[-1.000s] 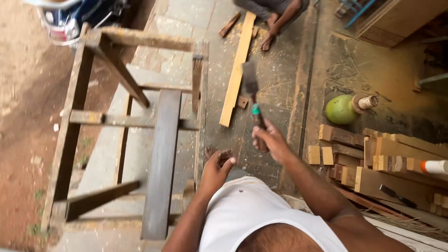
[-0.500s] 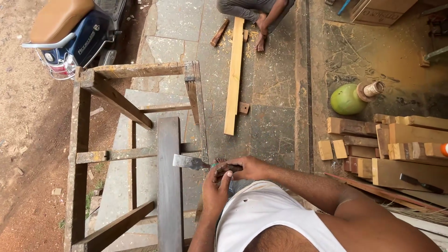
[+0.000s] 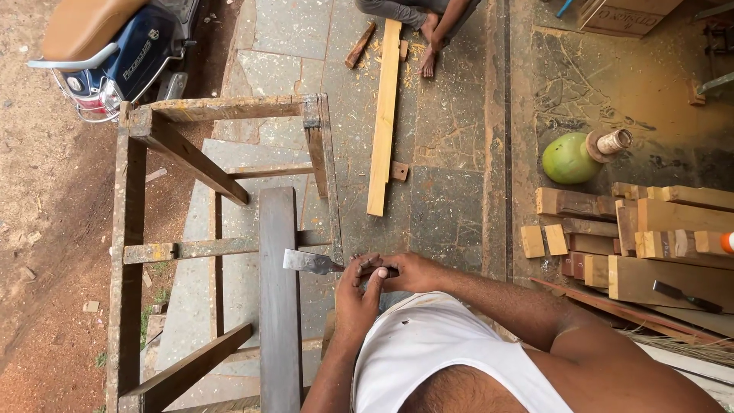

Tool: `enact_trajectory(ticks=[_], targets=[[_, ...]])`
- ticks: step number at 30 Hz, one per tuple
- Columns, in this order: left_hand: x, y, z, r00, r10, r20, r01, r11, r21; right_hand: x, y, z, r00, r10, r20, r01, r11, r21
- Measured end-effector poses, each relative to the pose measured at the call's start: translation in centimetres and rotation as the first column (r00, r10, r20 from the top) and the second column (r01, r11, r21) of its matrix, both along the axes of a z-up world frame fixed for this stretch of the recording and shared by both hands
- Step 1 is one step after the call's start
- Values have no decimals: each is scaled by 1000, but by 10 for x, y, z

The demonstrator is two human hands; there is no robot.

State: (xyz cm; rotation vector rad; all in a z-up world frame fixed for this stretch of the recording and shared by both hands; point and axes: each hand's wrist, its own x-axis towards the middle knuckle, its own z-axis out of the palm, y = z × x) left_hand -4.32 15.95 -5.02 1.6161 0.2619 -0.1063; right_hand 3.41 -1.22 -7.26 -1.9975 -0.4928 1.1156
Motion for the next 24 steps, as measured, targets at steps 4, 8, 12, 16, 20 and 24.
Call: enact_trajectory(ticks=[4,8,12,16,20,24], targets=[[-2,-1,1,998,6,61,-8,1000,31,1,4,0,997,55,49,-54,998,-24],[-12,0,7,995,53,81,-60,994,93,-6,5,-17,995,88,47,-89,996,9],[-11,-3,13,989,86,118,-111,967,228,1,-7,-49,961,277,18,-275,959,-67],[-22,-7,-8,961,93,260,-175,932,316,1,-32,-86,920,358,160,-374,924,82],[-2,14,-41,942,43,331,-184,894,408,26,-20,-78,897,422,130,-393,897,-201],[15,50,-92,939,62,338,-212,879,428,21,46,9,948,305,-96,-318,868,-381]])
